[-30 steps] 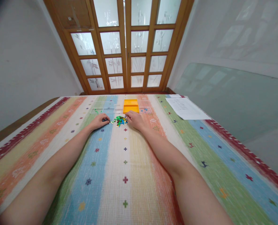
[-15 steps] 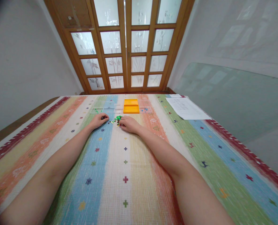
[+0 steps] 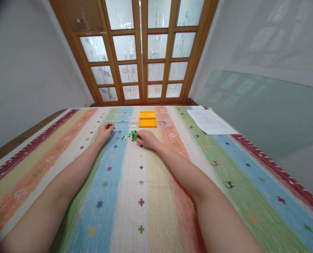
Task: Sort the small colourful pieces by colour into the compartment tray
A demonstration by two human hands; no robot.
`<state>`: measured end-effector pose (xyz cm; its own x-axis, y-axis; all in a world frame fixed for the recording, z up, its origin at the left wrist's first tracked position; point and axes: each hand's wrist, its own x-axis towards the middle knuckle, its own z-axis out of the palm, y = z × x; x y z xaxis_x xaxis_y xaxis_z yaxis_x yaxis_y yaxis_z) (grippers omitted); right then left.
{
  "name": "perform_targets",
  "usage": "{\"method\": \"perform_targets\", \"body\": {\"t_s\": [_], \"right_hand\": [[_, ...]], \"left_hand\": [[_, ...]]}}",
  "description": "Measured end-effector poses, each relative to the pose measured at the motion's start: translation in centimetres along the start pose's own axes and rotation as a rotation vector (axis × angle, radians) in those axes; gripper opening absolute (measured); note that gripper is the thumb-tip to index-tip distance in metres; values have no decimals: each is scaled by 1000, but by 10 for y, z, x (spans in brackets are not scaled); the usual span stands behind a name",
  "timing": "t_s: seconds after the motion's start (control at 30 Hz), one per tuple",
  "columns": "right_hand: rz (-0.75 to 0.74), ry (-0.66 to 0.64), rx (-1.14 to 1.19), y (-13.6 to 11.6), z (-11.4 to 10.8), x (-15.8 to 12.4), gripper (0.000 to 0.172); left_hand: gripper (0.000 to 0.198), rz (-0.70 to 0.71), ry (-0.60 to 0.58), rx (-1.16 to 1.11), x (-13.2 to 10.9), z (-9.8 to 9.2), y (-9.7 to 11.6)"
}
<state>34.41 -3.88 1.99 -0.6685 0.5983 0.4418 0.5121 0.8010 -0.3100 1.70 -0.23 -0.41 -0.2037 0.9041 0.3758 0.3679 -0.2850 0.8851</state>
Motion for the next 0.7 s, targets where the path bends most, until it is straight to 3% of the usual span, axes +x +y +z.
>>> {"method": "perform_targets", "body": {"t_s": [0.1,0.23,0.7], "right_hand": [[34,30,10,3,-1,0,6],[40,57,28,5,-1,0,6],[28,68,30,7,3,1,10]], "left_hand": [[26,-40,138,-53,5,-5,-5],[26,-117,234,-141,10,-11,-8],[17,-186,352,-125,4,-20,15]]}}
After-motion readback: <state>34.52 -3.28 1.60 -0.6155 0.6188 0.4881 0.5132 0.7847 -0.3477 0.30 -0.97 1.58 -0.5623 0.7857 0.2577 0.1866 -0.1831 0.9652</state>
